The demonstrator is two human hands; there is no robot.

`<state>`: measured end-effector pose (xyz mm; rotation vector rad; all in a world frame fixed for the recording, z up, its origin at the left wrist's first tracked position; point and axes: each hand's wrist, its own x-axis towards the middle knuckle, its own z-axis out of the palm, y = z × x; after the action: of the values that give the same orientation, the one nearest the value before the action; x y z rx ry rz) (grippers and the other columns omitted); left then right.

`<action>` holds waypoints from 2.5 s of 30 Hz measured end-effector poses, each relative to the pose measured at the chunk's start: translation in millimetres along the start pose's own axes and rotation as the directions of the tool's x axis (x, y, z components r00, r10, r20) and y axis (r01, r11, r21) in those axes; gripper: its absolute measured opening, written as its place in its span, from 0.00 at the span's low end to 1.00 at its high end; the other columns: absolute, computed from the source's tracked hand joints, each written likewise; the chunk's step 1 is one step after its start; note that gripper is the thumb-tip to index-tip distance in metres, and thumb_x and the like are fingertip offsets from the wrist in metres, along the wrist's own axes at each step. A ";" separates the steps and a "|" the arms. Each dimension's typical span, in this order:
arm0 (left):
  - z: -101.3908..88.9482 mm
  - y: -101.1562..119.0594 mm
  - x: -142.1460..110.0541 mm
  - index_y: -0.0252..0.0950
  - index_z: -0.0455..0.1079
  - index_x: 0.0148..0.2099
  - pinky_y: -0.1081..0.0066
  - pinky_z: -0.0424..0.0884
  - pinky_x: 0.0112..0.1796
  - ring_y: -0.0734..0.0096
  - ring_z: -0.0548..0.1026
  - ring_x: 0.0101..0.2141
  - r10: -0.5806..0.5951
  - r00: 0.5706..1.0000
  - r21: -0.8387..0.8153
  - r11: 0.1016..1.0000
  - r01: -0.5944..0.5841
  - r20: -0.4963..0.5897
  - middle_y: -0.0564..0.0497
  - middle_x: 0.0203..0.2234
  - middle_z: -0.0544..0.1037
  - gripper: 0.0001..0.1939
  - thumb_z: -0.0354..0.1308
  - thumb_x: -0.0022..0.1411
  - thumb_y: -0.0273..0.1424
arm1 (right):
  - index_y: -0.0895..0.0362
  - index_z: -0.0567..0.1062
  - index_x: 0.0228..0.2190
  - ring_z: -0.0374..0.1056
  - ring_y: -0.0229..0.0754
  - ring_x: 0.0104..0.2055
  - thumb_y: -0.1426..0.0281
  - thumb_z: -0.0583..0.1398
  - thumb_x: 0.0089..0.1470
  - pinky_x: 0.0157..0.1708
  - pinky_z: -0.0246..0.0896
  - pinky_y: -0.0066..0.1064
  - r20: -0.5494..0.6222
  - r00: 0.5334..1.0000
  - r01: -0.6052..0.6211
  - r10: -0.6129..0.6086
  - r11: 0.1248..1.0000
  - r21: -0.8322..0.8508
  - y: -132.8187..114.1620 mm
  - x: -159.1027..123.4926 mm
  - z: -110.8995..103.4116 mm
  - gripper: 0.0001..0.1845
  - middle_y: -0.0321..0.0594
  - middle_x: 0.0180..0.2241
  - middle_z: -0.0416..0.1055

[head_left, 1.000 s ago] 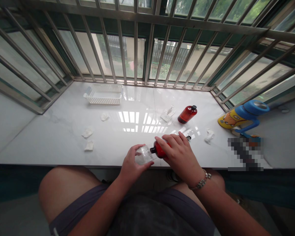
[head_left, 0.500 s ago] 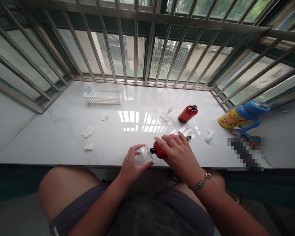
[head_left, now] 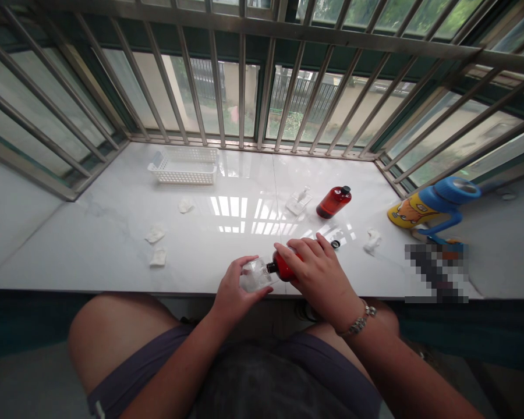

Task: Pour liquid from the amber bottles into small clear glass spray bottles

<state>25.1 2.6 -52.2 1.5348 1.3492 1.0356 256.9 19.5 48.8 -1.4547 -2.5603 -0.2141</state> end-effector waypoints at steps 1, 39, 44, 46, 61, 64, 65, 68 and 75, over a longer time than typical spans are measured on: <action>0.0 0.0 -0.1 0.47 0.70 0.62 0.54 0.80 0.54 0.54 0.82 0.52 0.000 1.000 0.002 1.000 0.000 0.001 0.46 0.59 0.78 0.37 0.80 0.54 0.39 | 0.50 0.69 0.66 0.67 0.54 0.59 0.75 0.65 0.64 0.70 0.46 0.55 0.001 1.000 0.001 -0.001 1.000 0.000 0.1 0.1 -0.1 0.31 0.46 0.57 0.75; 1.4 -5.2 0.3 0.48 0.69 0.63 0.56 0.77 0.56 0.54 0.80 0.54 0.017 1.000 0.036 0.999 -0.017 0.018 0.48 0.59 0.78 0.37 0.80 0.55 0.38 | 0.49 0.70 0.65 0.67 0.54 0.59 0.76 0.68 0.61 0.68 0.48 0.51 -0.006 1.000 -0.007 0.007 1.000 0.013 3.3 -1.4 2.0 0.34 0.45 0.58 0.75; 1.7 -7.1 0.8 0.48 0.69 0.63 0.55 0.77 0.56 0.54 0.80 0.54 0.005 1.000 0.037 0.999 -0.006 0.021 0.48 0.59 0.78 0.37 0.80 0.54 0.38 | 0.49 0.70 0.65 0.67 0.54 0.59 0.75 0.68 0.61 0.68 0.48 0.52 -0.010 1.000 -0.008 0.008 1.000 0.003 4.4 -2.3 3.2 0.34 0.45 0.58 0.75; 2.0 -7.9 0.8 0.48 0.69 0.63 0.55 0.77 0.56 0.54 0.80 0.54 0.007 1.000 0.035 0.999 -0.007 0.020 0.47 0.59 0.78 0.37 0.80 0.55 0.38 | 0.49 0.70 0.65 0.67 0.54 0.59 0.76 0.68 0.60 0.68 0.48 0.52 -0.015 1.000 -0.006 0.006 1.000 -0.005 4.8 -2.5 3.3 0.34 0.45 0.58 0.75; 2.1 -13.3 1.1 0.47 0.70 0.62 0.53 0.77 0.57 0.53 0.79 0.55 0.006 1.000 0.076 0.997 -0.007 0.012 0.47 0.58 0.79 0.36 0.80 0.54 0.36 | 0.48 0.70 0.66 0.67 0.54 0.60 0.77 0.68 0.59 0.69 0.46 0.52 -0.012 1.000 -0.009 0.008 1.000 -0.019 6.9 -4.3 4.8 0.36 0.45 0.58 0.74; 2.0 -13.2 0.9 0.47 0.69 0.63 0.52 0.76 0.58 0.53 0.79 0.56 0.005 1.000 0.078 0.997 -0.006 0.017 0.47 0.58 0.78 0.36 0.80 0.55 0.37 | 0.48 0.70 0.66 0.66 0.54 0.60 0.76 0.68 0.60 0.69 0.46 0.53 -0.005 1.000 -0.010 0.010 1.000 -0.020 7.2 -4.3 4.7 0.35 0.44 0.58 0.74; 2.1 -13.2 0.9 0.47 0.69 0.63 0.52 0.75 0.58 0.53 0.79 0.57 0.006 1.000 0.079 0.997 -0.007 0.019 0.47 0.58 0.78 0.36 0.80 0.55 0.37 | 0.48 0.70 0.66 0.66 0.54 0.60 0.76 0.68 0.61 0.69 0.46 0.53 -0.002 1.000 -0.011 0.011 1.000 -0.020 7.3 -4.3 4.7 0.35 0.44 0.58 0.74; 2.3 -13.2 0.9 0.47 0.69 0.63 0.53 0.76 0.58 0.53 0.78 0.57 0.009 1.000 0.075 0.997 -0.011 0.022 0.47 0.58 0.78 0.36 0.79 0.55 0.37 | 0.48 0.69 0.66 0.66 0.54 0.61 0.76 0.67 0.62 0.70 0.46 0.53 0.005 1.000 -0.013 0.013 1.000 -0.020 7.6 -4.1 4.5 0.34 0.44 0.59 0.74; 1.8 -13.7 1.3 0.46 0.70 0.62 0.51 0.76 0.58 0.52 0.78 0.57 0.015 1.000 0.073 0.997 -0.016 0.019 0.46 0.58 0.78 0.36 0.79 0.55 0.37 | 0.47 0.69 0.66 0.66 0.54 0.60 0.76 0.65 0.63 0.70 0.45 0.53 0.002 1.000 -0.008 0.008 1.000 -0.025 7.9 -4.1 3.6 0.33 0.45 0.58 0.74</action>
<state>22.6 4.9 -65.7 1.6075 1.3776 0.9885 265.3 20.9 44.6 -1.4744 -2.5616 -0.2443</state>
